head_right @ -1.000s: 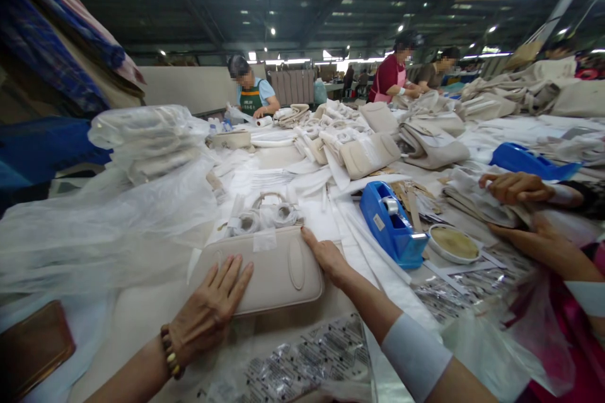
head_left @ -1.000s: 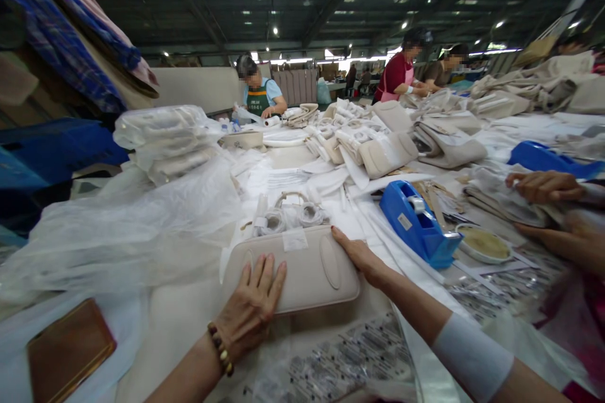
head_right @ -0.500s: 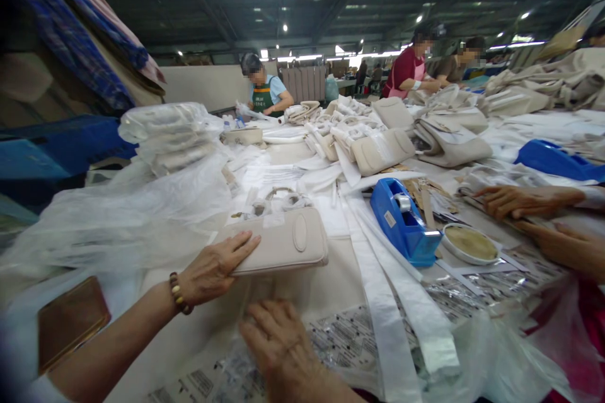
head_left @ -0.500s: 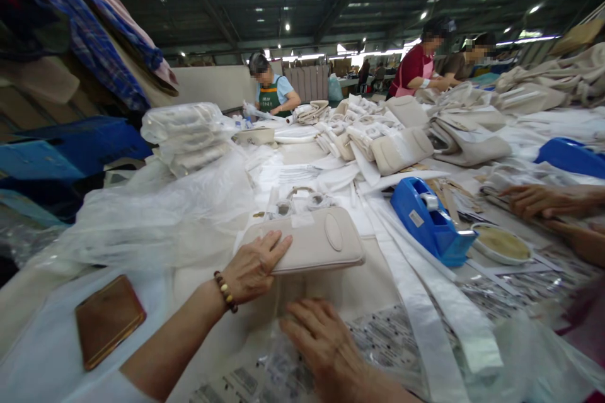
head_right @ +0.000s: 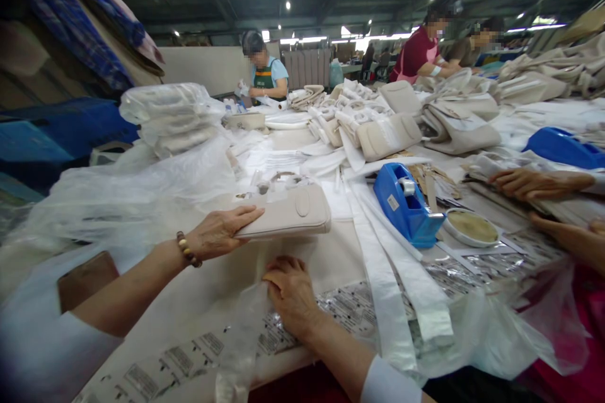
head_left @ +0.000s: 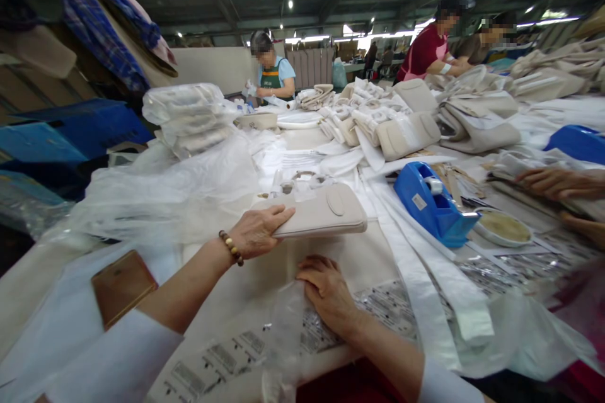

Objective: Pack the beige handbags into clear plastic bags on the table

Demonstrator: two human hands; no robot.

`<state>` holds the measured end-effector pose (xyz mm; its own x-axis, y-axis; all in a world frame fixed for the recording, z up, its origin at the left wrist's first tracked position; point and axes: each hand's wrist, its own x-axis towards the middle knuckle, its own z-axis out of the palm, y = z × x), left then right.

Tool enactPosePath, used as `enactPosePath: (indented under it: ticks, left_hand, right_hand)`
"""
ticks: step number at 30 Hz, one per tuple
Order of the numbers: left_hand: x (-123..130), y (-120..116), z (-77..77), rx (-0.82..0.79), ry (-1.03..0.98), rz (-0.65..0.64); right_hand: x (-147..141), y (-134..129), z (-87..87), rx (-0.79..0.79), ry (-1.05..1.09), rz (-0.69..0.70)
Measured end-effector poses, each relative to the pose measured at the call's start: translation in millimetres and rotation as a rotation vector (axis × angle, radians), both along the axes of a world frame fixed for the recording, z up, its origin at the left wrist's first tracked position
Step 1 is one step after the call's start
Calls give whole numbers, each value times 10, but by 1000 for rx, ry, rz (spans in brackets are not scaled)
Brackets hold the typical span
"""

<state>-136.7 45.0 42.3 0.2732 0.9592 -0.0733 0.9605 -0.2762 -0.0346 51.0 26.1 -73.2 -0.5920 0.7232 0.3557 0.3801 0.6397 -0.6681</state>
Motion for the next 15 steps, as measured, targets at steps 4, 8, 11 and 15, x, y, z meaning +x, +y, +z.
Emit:
enactPosePath:
  ticks: [4, 8, 11, 15]
  left_hand:
    - [95, -105, -127, 43, 49, -4]
    - [259, -296, -437, 105, 110, -24]
    - [358, -413, -718, 203, 188, -47]
    - [374, -450, -993, 520, 381, -123]
  right_hand:
    - [199, -46, 9, 154, 101, 115]
    - [342, -190, 36, 344, 57, 204]
    - [424, -263, 149, 481, 20, 258]
    - [460, -148, 405, 557, 30, 261]
